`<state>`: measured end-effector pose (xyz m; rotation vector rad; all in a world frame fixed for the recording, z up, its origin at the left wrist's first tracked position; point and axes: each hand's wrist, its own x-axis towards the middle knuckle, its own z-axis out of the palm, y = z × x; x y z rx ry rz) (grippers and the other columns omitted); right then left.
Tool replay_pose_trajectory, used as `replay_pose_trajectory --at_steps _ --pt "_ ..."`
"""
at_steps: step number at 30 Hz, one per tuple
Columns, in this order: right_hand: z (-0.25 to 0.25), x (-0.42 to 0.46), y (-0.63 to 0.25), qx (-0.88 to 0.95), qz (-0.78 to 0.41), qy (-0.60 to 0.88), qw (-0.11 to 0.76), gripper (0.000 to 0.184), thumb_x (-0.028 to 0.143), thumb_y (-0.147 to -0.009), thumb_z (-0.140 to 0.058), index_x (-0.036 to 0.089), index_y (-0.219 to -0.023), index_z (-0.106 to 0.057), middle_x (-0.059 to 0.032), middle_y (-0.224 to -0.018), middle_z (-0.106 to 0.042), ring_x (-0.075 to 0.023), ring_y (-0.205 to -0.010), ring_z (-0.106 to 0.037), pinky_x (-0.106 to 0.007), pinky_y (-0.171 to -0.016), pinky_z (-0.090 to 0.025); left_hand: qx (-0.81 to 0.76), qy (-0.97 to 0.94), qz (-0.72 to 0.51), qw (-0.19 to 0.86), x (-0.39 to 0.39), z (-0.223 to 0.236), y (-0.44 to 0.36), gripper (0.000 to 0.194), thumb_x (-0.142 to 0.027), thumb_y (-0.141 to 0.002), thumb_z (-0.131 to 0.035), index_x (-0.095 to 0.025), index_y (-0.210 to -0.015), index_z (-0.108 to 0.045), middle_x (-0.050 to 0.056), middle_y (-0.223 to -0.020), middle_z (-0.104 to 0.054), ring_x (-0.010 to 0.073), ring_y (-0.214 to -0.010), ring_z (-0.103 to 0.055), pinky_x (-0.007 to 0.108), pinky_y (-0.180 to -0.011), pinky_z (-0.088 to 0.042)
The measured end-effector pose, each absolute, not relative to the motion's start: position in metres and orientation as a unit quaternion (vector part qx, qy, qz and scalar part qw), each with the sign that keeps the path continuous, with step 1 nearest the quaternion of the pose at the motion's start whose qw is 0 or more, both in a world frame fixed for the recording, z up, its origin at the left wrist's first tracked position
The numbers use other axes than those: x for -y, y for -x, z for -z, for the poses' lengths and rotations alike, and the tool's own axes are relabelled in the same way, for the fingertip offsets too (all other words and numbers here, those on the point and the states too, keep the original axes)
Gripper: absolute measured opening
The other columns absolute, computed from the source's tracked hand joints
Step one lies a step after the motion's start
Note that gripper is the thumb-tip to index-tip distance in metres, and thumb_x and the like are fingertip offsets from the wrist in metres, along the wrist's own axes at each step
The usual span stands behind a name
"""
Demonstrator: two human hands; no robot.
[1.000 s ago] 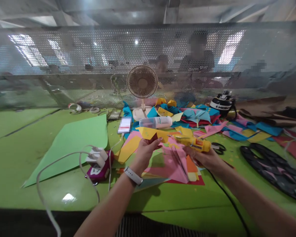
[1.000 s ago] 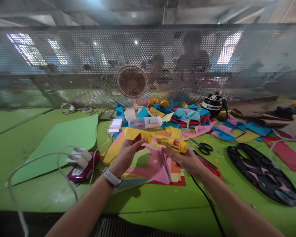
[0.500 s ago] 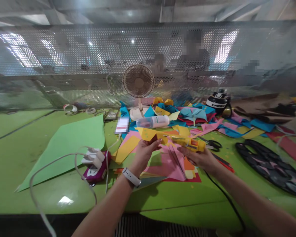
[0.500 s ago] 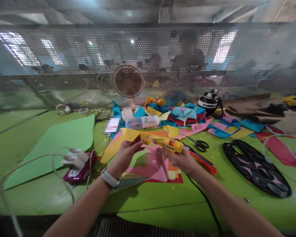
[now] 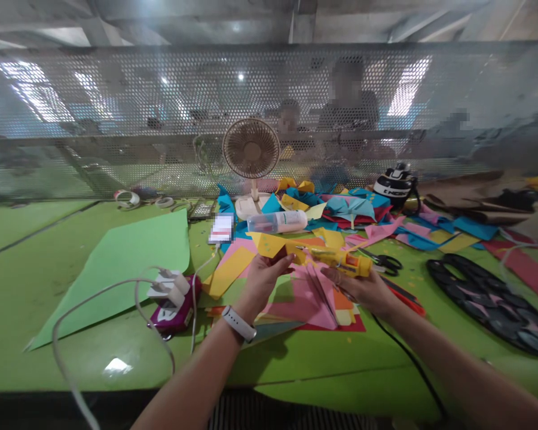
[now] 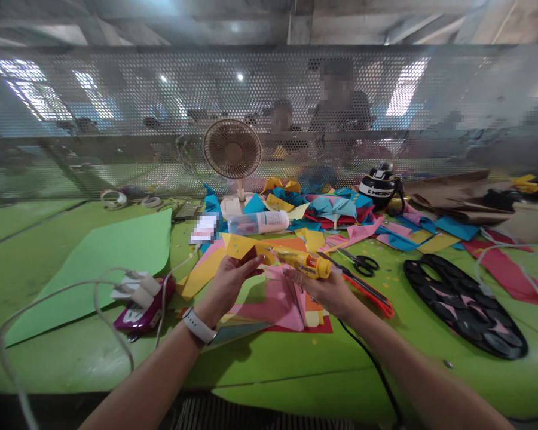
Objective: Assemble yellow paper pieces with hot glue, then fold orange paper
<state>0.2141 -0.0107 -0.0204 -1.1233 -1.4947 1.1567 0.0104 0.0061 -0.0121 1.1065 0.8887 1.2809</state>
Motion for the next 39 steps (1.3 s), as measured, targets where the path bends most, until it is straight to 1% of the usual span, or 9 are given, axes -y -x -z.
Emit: replay_pose_trajectory --at_steps 6,13,16,21,23,27,29,33,39 --pt "0.009 0.014 -0.208 0.621 -0.456 0.434 0.467 0.033 0.048 -0.071 -0.071 0.019 -0.088 -0.068 0.0004 -0.055 -0.050 -0.0126 -0.050 -0.047 -0.023 -0.040 -0.038 -0.379 -0.478 -0.543 0.577 -0.006 0.014 -0.010 0.029 -0.031 -0.070 -0.075 -0.015 -0.094 -0.071 0.008 -0.093 -0.071 0.0155 -0.075 -0.064 0.026 -0.070 -0.051" --pt "0.019 0.010 -0.211 0.613 -0.452 0.440 0.475 0.036 0.050 -0.070 -0.072 0.018 -0.086 -0.067 0.0006 -0.058 -0.054 -0.0106 -0.048 -0.046 -0.022 -0.040 -0.036 -0.371 -0.483 -0.545 0.577 -0.007 0.014 -0.011 0.029 -0.030 -0.071 -0.075 -0.016 -0.095 -0.070 0.008 -0.094 -0.071 0.0160 -0.077 -0.064 0.027 -0.070 -0.051" --pt "0.018 0.011 -0.211 0.617 -0.453 0.437 0.471 0.036 0.049 -0.071 -0.071 0.019 -0.090 -0.069 0.0008 -0.057 -0.054 -0.0110 -0.048 -0.046 -0.022 -0.039 -0.036 -0.369 -0.483 -0.546 0.577 -0.007 0.014 -0.010 0.029 -0.030 -0.071 -0.075 -0.016 -0.095 -0.070 0.007 -0.094 -0.071 0.0159 -0.076 -0.064 0.026 -0.070 -0.050" --pt "0.010 0.014 -0.210 0.629 -0.446 0.438 0.462 0.035 0.050 -0.072 -0.069 0.020 -0.091 -0.069 -0.0022 -0.063 -0.061 -0.0146 -0.056 -0.055 -0.025 -0.047 -0.045 -0.371 -0.482 -0.545 0.577 -0.006 0.014 -0.010 0.028 -0.031 -0.070 -0.076 -0.016 -0.093 -0.071 0.008 -0.093 -0.071 0.0162 -0.075 -0.064 0.027 -0.069 -0.051" --pt "0.010 0.014 -0.210 0.627 -0.441 0.447 0.460 0.034 0.050 -0.071 -0.070 0.021 -0.089 -0.070 -0.0013 -0.059 -0.059 -0.0146 -0.052 -0.054 -0.025 -0.045 -0.044 -0.371 -0.482 -0.545 0.577 -0.006 0.013 -0.010 0.030 -0.032 -0.069 -0.076 -0.016 -0.094 -0.071 0.008 -0.094 -0.071 0.0169 -0.076 -0.064 0.028 -0.070 -0.051" --pt "0.012 0.014 -0.211 0.620 -0.432 0.470 0.455 0.026 0.045 -0.070 -0.072 0.022 -0.081 -0.069 0.0034 -0.044 -0.047 -0.0124 -0.040 -0.044 -0.024 -0.035 -0.035 -0.366 -0.484 -0.548 0.576 -0.006 0.014 -0.010 0.032 -0.032 -0.070 -0.076 -0.017 -0.098 -0.070 0.008 -0.097 -0.071 0.0175 -0.080 -0.065 0.028 -0.071 -0.050" --pt "0.011 0.014 -0.211 0.622 -0.430 0.468 0.457 0.024 0.044 -0.070 -0.072 0.022 -0.078 -0.068 0.0033 -0.043 -0.046 -0.0128 -0.040 -0.044 -0.024 -0.036 -0.037 -0.365 -0.486 -0.548 0.575 -0.006 0.014 -0.010 0.032 -0.031 -0.070 -0.075 -0.017 -0.099 -0.069 0.008 -0.098 -0.071 0.0175 -0.081 -0.065 0.028 -0.071 -0.051" --pt "0.009 0.015 -0.209 0.635 -0.430 0.445 0.463 0.024 0.043 -0.070 -0.072 0.021 -0.081 -0.069 0.0011 -0.051 -0.053 -0.0154 -0.049 -0.052 -0.027 -0.046 -0.046 -0.368 -0.488 -0.545 0.575 -0.006 0.013 -0.010 0.030 -0.031 -0.071 -0.075 -0.017 -0.097 -0.069 0.007 -0.097 -0.071 0.0177 -0.081 -0.065 0.028 -0.071 -0.051" --pt "0.014 0.014 -0.211 0.622 -0.435 0.452 0.469 0.025 0.044 -0.071 -0.072 0.021 -0.079 -0.068 0.0036 -0.045 -0.047 -0.0135 -0.044 -0.047 -0.026 -0.041 -0.042 -0.371 -0.480 -0.552 0.572 -0.006 0.015 -0.010 0.030 -0.031 -0.069 -0.076 -0.018 -0.095 -0.070 0.007 -0.097 -0.071 0.0178 -0.081 -0.065 0.028 -0.071 -0.050"
